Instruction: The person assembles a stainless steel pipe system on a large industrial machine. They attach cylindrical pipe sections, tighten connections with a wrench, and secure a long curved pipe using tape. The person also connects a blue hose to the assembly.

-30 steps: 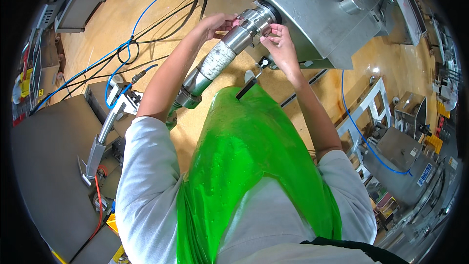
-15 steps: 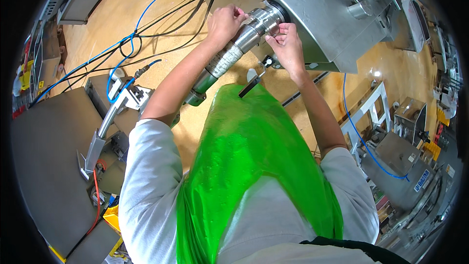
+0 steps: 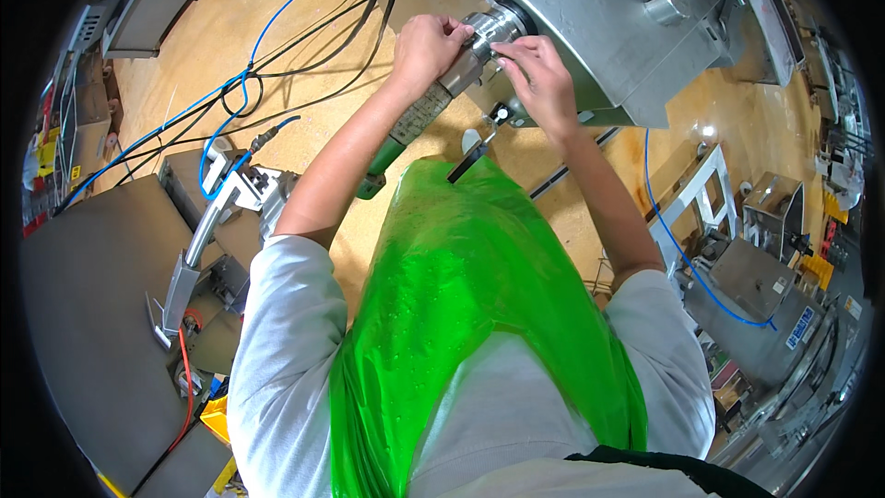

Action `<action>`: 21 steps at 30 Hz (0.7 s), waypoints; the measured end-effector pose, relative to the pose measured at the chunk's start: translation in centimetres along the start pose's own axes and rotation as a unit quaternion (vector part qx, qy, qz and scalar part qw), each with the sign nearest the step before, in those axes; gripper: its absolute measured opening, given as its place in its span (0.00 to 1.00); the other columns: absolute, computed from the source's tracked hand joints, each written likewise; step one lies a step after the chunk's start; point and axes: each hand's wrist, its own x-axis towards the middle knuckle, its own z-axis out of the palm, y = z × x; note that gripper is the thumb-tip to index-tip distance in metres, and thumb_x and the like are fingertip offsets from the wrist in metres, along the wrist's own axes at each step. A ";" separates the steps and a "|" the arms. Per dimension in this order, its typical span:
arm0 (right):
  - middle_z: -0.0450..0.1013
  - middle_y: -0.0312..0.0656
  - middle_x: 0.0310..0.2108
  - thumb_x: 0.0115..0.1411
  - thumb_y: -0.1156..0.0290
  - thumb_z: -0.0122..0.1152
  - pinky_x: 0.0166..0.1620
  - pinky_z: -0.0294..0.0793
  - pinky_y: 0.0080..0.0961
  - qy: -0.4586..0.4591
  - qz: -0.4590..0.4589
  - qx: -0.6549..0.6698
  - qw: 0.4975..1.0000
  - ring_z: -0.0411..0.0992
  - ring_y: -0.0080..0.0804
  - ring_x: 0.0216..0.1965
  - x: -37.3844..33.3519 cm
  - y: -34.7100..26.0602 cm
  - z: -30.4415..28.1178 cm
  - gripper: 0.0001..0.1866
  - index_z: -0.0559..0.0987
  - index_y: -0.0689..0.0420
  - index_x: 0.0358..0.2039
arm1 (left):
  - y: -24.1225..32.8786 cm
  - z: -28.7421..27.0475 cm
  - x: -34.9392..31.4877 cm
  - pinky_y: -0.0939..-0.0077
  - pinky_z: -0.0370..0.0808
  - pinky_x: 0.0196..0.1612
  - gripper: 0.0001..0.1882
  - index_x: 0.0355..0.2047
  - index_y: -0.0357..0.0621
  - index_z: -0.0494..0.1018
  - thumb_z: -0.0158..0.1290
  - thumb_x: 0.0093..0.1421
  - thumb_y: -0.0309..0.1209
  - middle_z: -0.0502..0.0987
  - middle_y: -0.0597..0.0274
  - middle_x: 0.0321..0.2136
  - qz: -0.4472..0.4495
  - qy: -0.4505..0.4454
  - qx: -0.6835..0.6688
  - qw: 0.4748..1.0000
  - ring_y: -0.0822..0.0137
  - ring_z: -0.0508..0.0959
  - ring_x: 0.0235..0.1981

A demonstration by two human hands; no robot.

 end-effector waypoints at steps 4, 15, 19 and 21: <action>0.71 0.36 0.34 0.51 0.77 0.64 0.38 0.76 0.24 -0.079 -0.139 -0.120 0.980 0.74 0.29 0.35 1.6 1.1 0.1 0.11 0.81 0.53 0.37 | 0.8 0.0 -0.8 0.62 0.74 0.35 0.16 0.31 0.44 0.81 0.59 0.56 0.45 0.81 0.54 0.27 0.072 0.052 0.106 0.990 0.54 0.79 0.33; 0.71 0.38 0.31 0.57 0.70 0.63 0.35 0.75 0.26 -0.006 -0.154 -0.098 0.983 0.73 0.31 0.33 0.7 2.6 1.0 0.09 0.76 0.59 0.36 | -6.1 -0.4 2.4 0.76 0.70 0.32 0.17 0.40 0.44 0.79 0.53 0.64 0.45 0.80 0.66 0.33 -0.148 -0.130 -0.244 0.950 0.73 0.76 0.32; 0.68 0.31 0.30 0.63 0.62 0.61 0.34 0.72 0.22 0.034 0.371 0.198 0.907 0.69 0.22 0.31 -4.3 1.1 2.9 0.12 0.75 0.57 0.39 | -6.2 1.9 3.4 0.64 0.72 0.39 0.17 0.41 0.42 0.76 0.52 0.65 0.43 0.78 0.60 0.36 -0.273 -0.240 -0.300 0.882 0.65 0.76 0.36; 0.67 0.29 0.29 0.64 0.59 0.60 0.34 0.71 0.21 -0.008 0.553 0.415 0.723 0.67 0.19 0.31 -4.4 -0.1 3.1 0.14 0.74 0.56 0.40 | -6.2 2.7 3.9 0.63 0.73 0.36 0.17 0.40 0.41 0.75 0.53 0.64 0.43 0.78 0.58 0.34 -0.289 -0.250 -0.312 0.870 0.65 0.76 0.34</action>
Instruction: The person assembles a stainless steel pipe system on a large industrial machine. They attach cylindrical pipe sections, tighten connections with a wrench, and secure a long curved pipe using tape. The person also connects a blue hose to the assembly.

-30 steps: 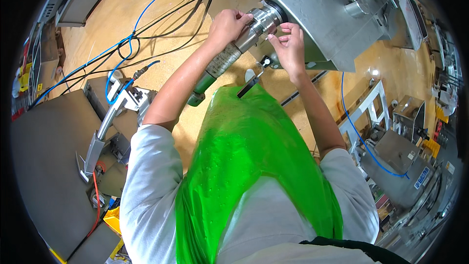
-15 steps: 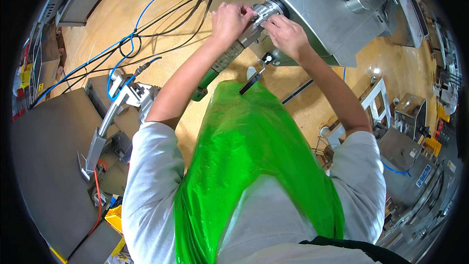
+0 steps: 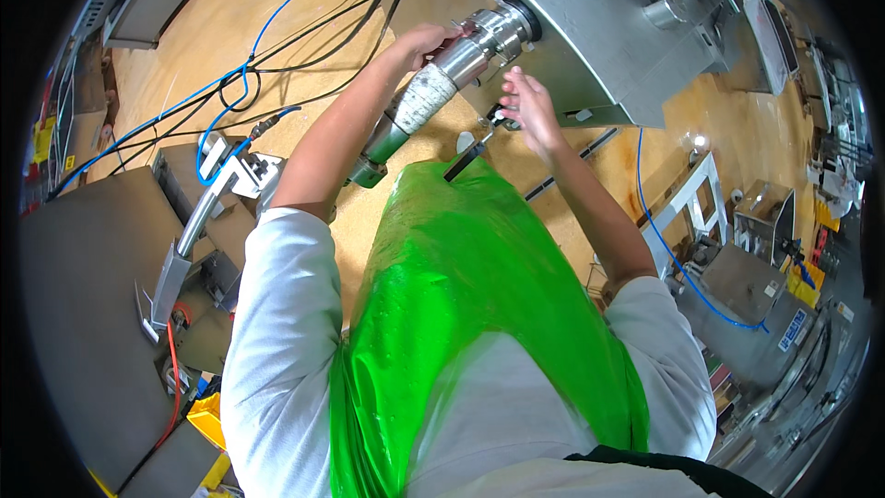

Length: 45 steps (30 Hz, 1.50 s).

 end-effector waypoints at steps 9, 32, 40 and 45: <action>0.70 0.31 0.27 0.66 0.68 0.55 0.42 0.73 0.26 -0.004 0.128 0.299 0.946 0.68 0.20 0.30 2.6 0.8 2.8 0.04 0.76 0.53 0.35 | -1.0 -1.5 2.6 0.66 0.80 0.31 0.17 0.43 0.41 0.73 0.54 0.62 0.41 0.80 0.56 0.34 -0.054 -0.123 -0.041 0.990 0.65 0.81 0.30; 0.71 0.29 0.31 0.69 0.65 0.48 0.40 0.71 0.22 0.022 0.124 0.407 0.905 0.69 0.18 0.33 6.7 5.4 4.2 0.08 0.75 0.50 0.38 | -1.7 -0.6 2.4 0.64 0.82 0.29 0.19 0.42 0.37 0.75 0.54 0.59 0.41 0.81 0.51 0.31 -0.041 -0.099 -0.056 0.993 0.61 0.83 0.28; 0.73 0.31 0.30 0.68 0.72 0.44 0.39 0.75 0.22 0.006 0.142 0.392 0.909 0.71 0.21 0.30 7.8 4.8 6.3 0.09 0.74 0.54 0.34 | -1.5 -2.3 2.7 0.63 0.81 0.32 0.18 0.43 0.39 0.75 0.50 0.61 0.41 0.80 0.53 0.32 -0.019 -0.072 0.000 0.997 0.62 0.82 0.29; 0.72 0.31 0.26 0.65 0.68 0.46 0.38 0.75 0.25 0.042 0.112 0.400 0.909 0.71 0.23 0.30 8.5 5.8 6.5 0.08 0.75 0.49 0.31 | 0.7 -2.2 -1.9 0.69 0.67 0.49 0.16 0.46 0.52 0.75 0.50 0.63 0.44 0.77 0.72 0.45 -0.031 -0.025 0.078 0.996 0.70 0.73 0.44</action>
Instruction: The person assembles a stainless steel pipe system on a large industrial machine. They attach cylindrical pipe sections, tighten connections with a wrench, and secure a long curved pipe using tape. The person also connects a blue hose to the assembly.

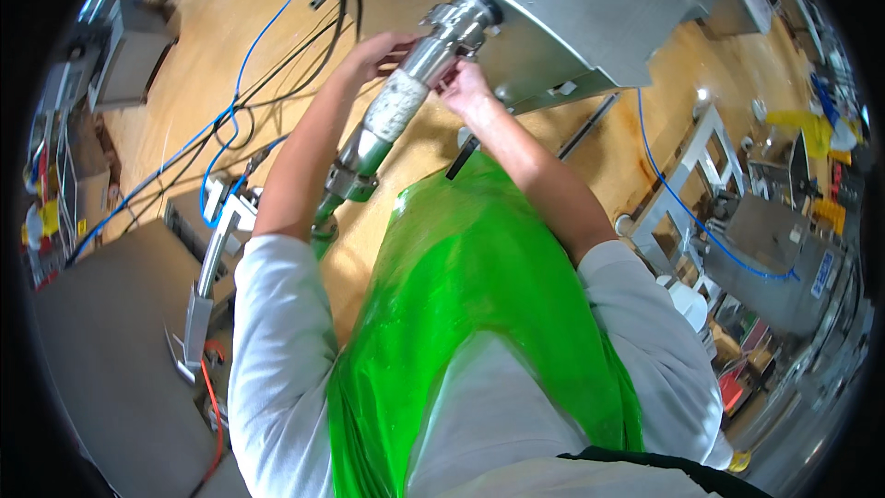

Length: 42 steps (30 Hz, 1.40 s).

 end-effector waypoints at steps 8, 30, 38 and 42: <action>0.65 0.31 0.22 0.59 0.69 0.58 0.28 0.68 0.24 -0.055 -0.061 -0.154 0.985 0.63 0.21 0.21 -3.5 -1.7 -1.5 0.04 0.73 0.51 0.29 | -4.6 -7.0 -4.4 0.73 0.67 0.40 0.19 0.52 0.52 0.72 0.49 0.65 0.46 0.75 0.76 0.45 0.111 0.083 -0.020 0.990 0.76 0.72 0.40; 0.64 0.26 0.27 0.66 0.61 0.55 0.33 0.65 0.13 -0.380 0.005 -0.614 0.692 0.63 0.13 0.26 -16.2 -0.7 6.7 0.11 0.76 0.55 0.40 | -17.9 8.0 -25.5 0.79 0.72 0.41 0.15 0.40 0.42 0.73 0.52 0.66 0.42 0.77 0.65 0.36 0.206 -0.022 -0.187 0.960 0.74 0.76 0.36; 0.65 0.54 0.58 0.31 0.46 0.79 0.58 0.67 0.43 -0.608 -0.240 -0.752 0.081 0.64 0.51 0.60 -12.2 7.0 11.5 0.64 0.56 0.59 0.65 | -17.2 14.6 -12.7 0.75 0.72 0.49 0.20 0.50 0.35 0.69 0.58 0.61 0.32 0.74 0.59 0.47 0.242 0.196 -0.472 0.824 0.69 0.75 0.47; 0.65 0.54 0.57 0.33 0.51 0.76 0.54 0.71 0.40 -0.592 -0.215 -0.774 0.065 0.69 0.50 0.54 -12.6 7.9 11.1 0.57 0.60 0.60 0.63 | -18.2 15.8 -5.1 0.67 0.71 0.59 0.24 0.57 0.37 0.63 0.54 0.61 0.21 0.69 0.58 0.54 0.453 0.180 -0.622 0.613 0.66 0.71 0.54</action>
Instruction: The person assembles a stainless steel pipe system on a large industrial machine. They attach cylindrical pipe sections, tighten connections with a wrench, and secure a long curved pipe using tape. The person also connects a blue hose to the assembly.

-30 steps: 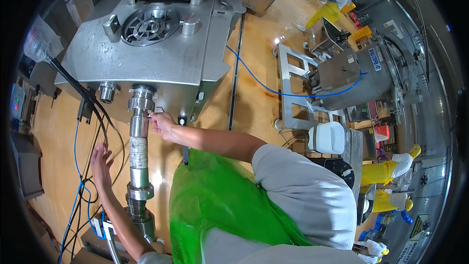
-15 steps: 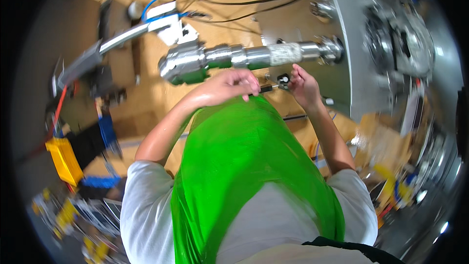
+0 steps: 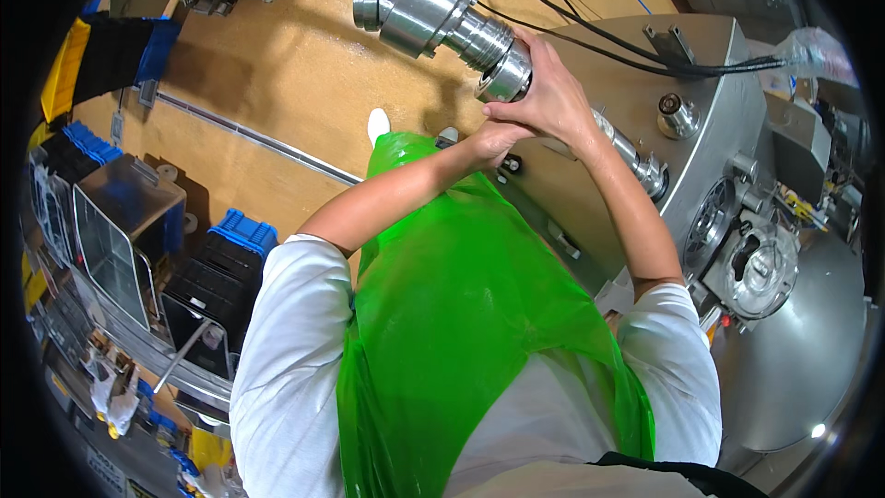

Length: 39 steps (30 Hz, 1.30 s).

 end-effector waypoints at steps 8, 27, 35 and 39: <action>0.68 0.54 0.52 0.33 0.52 0.76 0.53 0.71 0.37 0.041 0.027 0.000 0.999 0.70 0.49 0.52 0.4 0.2 0.2 0.53 0.64 0.63 0.59 | -1.7 -2.1 2.0 0.65 0.68 0.61 0.27 0.62 0.46 0.57 0.53 0.65 0.29 0.66 0.63 0.58 -0.028 0.048 -0.159 0.986 0.67 0.69 0.57; 0.67 0.53 0.49 0.33 0.51 0.75 0.49 0.74 0.39 0.076 0.013 -0.041 0.996 0.71 0.50 0.49 1.1 -0.1 0.7 0.51 0.65 0.64 0.56 | -0.5 -2.4 2.9 0.71 0.75 0.51 0.22 0.52 0.45 0.66 0.60 0.58 0.23 0.71 0.65 0.49 0.021 0.003 -0.094 0.995 0.69 0.74 0.49; 0.67 0.54 0.52 0.33 0.47 0.76 0.54 0.70 0.37 0.063 0.023 -0.047 0.997 0.69 0.47 0.53 1.3 0.9 0.6 0.54 0.64 0.65 0.57 | 0.6 -1.4 4.0 0.61 0.75 0.50 0.21 0.54 0.55 0.66 0.57 0.62 0.28 0.69 0.72 0.52 -0.057 0.076 -0.007 0.995 0.71 0.71 0.52; 0.67 0.54 0.52 0.33 0.47 0.76 0.54 0.70 0.37 0.049 0.015 -0.043 0.998 0.70 0.47 0.52 2.0 -1.0 0.9 0.54 0.65 0.65 0.57 | -5.0 -7.9 8.5 0.61 0.75 0.50 0.22 0.55 0.58 0.65 0.54 0.62 0.25 0.69 0.73 0.52 -0.025 0.007 -0.038 0.999 0.70 0.71 0.52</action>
